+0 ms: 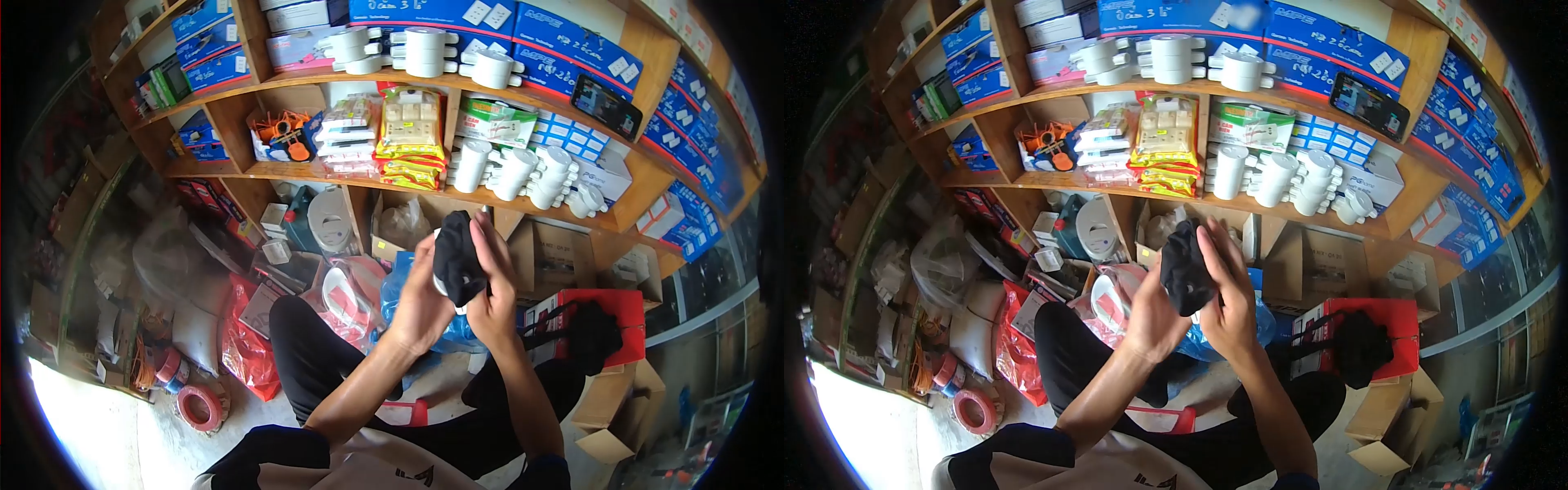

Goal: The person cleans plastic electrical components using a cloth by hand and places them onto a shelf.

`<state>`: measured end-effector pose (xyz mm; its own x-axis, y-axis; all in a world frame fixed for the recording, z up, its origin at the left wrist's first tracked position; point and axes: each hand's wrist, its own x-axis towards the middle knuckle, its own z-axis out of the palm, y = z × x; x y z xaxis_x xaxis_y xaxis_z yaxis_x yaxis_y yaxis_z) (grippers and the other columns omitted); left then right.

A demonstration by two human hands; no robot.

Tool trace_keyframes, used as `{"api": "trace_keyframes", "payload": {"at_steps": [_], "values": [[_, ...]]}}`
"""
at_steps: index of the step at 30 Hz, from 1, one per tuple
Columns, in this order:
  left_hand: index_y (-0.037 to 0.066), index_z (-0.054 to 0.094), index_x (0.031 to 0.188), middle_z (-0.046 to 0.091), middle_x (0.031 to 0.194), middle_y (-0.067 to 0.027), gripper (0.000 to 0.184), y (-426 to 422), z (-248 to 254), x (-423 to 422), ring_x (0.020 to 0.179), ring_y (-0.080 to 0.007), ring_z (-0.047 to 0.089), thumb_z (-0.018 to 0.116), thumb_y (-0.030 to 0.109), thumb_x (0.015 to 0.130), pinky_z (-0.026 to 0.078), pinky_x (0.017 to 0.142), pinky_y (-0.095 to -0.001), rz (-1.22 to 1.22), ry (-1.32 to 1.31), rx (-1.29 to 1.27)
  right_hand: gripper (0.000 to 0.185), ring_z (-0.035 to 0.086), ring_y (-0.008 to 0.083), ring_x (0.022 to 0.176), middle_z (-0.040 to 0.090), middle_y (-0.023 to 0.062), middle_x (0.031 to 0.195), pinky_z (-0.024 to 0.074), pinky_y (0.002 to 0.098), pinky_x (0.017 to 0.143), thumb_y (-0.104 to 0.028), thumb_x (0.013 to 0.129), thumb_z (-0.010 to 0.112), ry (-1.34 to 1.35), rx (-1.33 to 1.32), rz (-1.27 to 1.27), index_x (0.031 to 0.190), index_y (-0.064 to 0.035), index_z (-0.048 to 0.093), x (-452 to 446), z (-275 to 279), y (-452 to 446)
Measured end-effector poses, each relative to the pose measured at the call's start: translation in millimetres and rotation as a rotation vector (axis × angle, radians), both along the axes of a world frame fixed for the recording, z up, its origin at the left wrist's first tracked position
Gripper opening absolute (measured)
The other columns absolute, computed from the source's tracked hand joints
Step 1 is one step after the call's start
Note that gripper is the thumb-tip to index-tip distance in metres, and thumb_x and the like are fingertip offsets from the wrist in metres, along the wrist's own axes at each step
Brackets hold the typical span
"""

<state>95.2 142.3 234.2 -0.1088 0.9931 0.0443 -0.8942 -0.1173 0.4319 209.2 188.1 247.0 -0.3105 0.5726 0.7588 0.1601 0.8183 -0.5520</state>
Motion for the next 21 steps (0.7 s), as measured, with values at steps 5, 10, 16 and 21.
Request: {"api": "trace_keyframes", "payload": {"at_steps": [5,10,16,21], "values": [[0.009,0.060,0.130,0.068,0.119,-0.0046,0.042,19.5,-25.1,-16.4,0.107,-0.0172,0.066,0.042,0.043,0.112,0.052,0.099,-0.0349,-0.082,-0.088,0.027,0.048,0.047,0.0418,0.143,0.051,0.0236,0.151,0.0380,0.0484,0.117,-0.009,0.094,0.066,-0.194,0.002,0.026,0.140,0.0021,0.058,-14.3,-2.3,-24.0],[0.003,0.062,0.122,0.067,0.108,-0.0049,0.046,-23.2,8.7,13.4,0.092,-0.0111,0.064,0.036,0.040,0.112,0.052,0.078,-0.0289,0.061,0.568,-0.185,0.024,0.066,0.0346,0.123,0.067,0.0228,0.130,0.0503,0.0363,0.103,0.002,0.096,0.063,0.071,-0.097,0.002,0.119,0.0087,0.067,3.4,15.2,9.0],[0.006,0.063,0.118,0.069,0.106,-0.0047,0.030,5.5,9.5,7.8,0.091,-0.0154,0.069,0.043,0.024,0.105,0.057,0.078,-0.0296,0.262,0.166,-0.301,0.038,0.065,0.0301,0.124,0.065,0.0139,0.137,0.0540,0.0379,0.102,0.002,0.088,0.072,-0.027,0.050,-0.018,0.126,0.0015,0.068,-10.0,-3.1,-10.5],[0.007,0.067,0.123,0.073,0.108,-0.0082,0.043,14.4,-2.4,-24.6,0.099,-0.0194,0.070,0.046,0.041,0.106,0.056,0.090,-0.0315,0.115,0.038,-0.136,0.040,0.065,0.0283,0.124,0.065,0.0130,0.138,0.0542,0.0373,0.104,0.004,0.086,0.073,-0.076,0.085,0.045,0.125,-0.0014,0.070,-11.1,-6.8,-19.3]]}}
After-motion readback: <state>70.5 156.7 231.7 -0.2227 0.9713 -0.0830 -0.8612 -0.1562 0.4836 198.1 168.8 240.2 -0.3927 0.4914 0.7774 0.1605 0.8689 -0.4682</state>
